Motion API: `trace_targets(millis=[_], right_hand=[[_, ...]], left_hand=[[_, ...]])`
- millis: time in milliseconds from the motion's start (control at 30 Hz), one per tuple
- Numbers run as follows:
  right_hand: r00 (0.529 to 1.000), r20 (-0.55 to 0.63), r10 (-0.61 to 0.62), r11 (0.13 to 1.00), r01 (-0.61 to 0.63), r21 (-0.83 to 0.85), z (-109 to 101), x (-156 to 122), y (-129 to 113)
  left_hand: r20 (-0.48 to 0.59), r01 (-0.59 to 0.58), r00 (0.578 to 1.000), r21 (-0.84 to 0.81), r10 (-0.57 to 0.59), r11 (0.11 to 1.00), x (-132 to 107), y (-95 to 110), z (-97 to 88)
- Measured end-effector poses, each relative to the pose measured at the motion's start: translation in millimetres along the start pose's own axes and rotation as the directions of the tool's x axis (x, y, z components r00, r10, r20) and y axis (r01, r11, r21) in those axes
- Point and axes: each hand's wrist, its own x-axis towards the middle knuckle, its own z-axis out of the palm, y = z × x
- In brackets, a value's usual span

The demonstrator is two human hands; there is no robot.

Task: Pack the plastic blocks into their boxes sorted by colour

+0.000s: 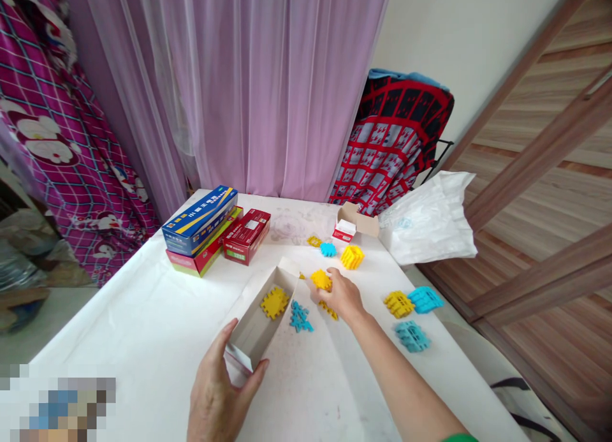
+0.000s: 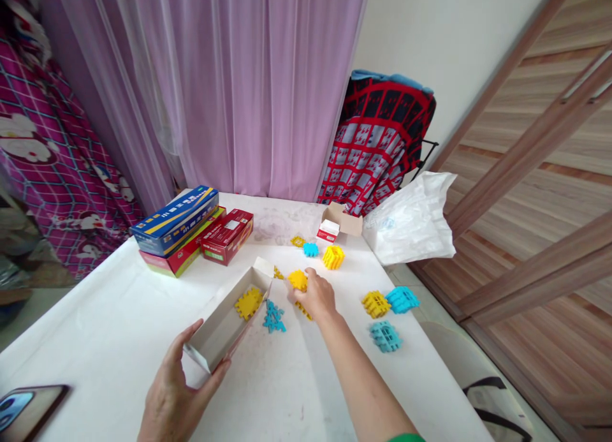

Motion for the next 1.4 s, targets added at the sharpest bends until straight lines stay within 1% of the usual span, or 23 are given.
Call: trace_targets(millis=[100, 167, 233, 300, 433, 533, 633, 733, 833, 900, 1000, 1100, 1133, 1200, 1267, 1333, 1400], right_hand=[[0.999, -0.036, -0.018, 0.984, 0.024, 0.179, -25, -24, -10], [0.995, -0.038, -0.089, 0.962, 0.096, 0.257, -42, -39, -25], [0.983, -0.042, -0.176, 0.941, 0.181, 0.287, -54, -52, -42], [0.966, -0.03, -0.255, 0.93, 0.254, 0.267, -59, -61, -59], [0.923, 0.014, -0.385, 0.912, 0.379, 0.154, -55, -70, -84], [0.904, 0.041, -0.426, 0.904, 0.424, 0.055, -53, -74, -94], [0.889, 0.043, -0.456, 0.89, 0.456, 0.009, -55, -76, -95], [0.882, -0.021, -0.47, 0.882, 0.471, 0.019, -59, -75, -84], [0.897, -0.06, -0.437, 0.897, 0.44, 0.049, -60, -73, -66], [0.908, -0.042, -0.417, 0.905, 0.419, 0.075, -60, -73, -57], [0.903, -0.001, -0.429, 0.897, 0.426, 0.113, -60, -74, -49], [0.911, -0.036, -0.41, 0.9, 0.411, 0.144, -61, -67, -37], [0.923, -0.058, -0.38, 0.912, 0.384, 0.147, -61, -61, -29], [0.955, -0.1, -0.279, 0.946, 0.291, 0.139, -62, -43, -5], [0.982, -0.138, -0.128, 0.983, 0.144, 0.116, -62, -18, 25], [0.98, -0.199, 0.026, 0.996, -0.009, 0.086, -62, 9, 55], [0.97, -0.19, 0.15, 0.988, -0.141, 0.063, -61, 32, 77]], left_hand=[[0.007, 0.004, 1.0, -0.009, -0.004, 1.0, -1, 0, 0.5], [0.008, -0.003, 1.0, -0.022, 0.004, 1.0, -1, 1, 0.8], [0.011, -0.01, 1.0, -0.036, 0.011, 0.999, -2, 1, 1.1], [0.013, -0.015, 1.0, -0.044, 0.015, 0.999, -2, 1, 1.6], [-0.006, -0.05, 0.999, -0.041, 0.05, 0.998, -3, 0, 3.1], [-0.012, -0.064, 0.998, -0.032, 0.064, 0.997, -3, -1, 4.1], [-0.013, -0.056, 0.998, -0.039, 0.055, 0.998, -4, -1, 4.5], [-0.009, -0.048, 0.999, -0.045, 0.048, 0.998, -6, -1, 4.7], [-0.01, -0.051, 0.999, -0.035, 0.05, 0.998, -6, -1, 4.5], [-0.019, -0.058, 0.998, -0.026, 0.058, 0.998, -6, 0, 4.0], [-0.025, -0.065, 0.998, -0.018, 0.064, 0.998, -4, 1, 2.8], [-0.011, -0.06, 0.998, -0.003, 0.06, 0.998, -2, 1, 1.6], [-0.004, -0.057, 0.998, 0.005, 0.057, 0.998, -1, 2, 1.2], [0.005, -0.05, 0.999, 0.015, 0.05, 0.999, 0, 1, 0.7], [0.003, -0.047, 0.999, 0.009, 0.047, 0.999, 1, 1, 0.6], [0.004, -0.053, 0.999, -0.003, 0.053, 0.999, 2, 0, 1.2], [0.002, -0.064, 0.998, -0.01, 0.064, 0.998, 1, -3, 2.4]])
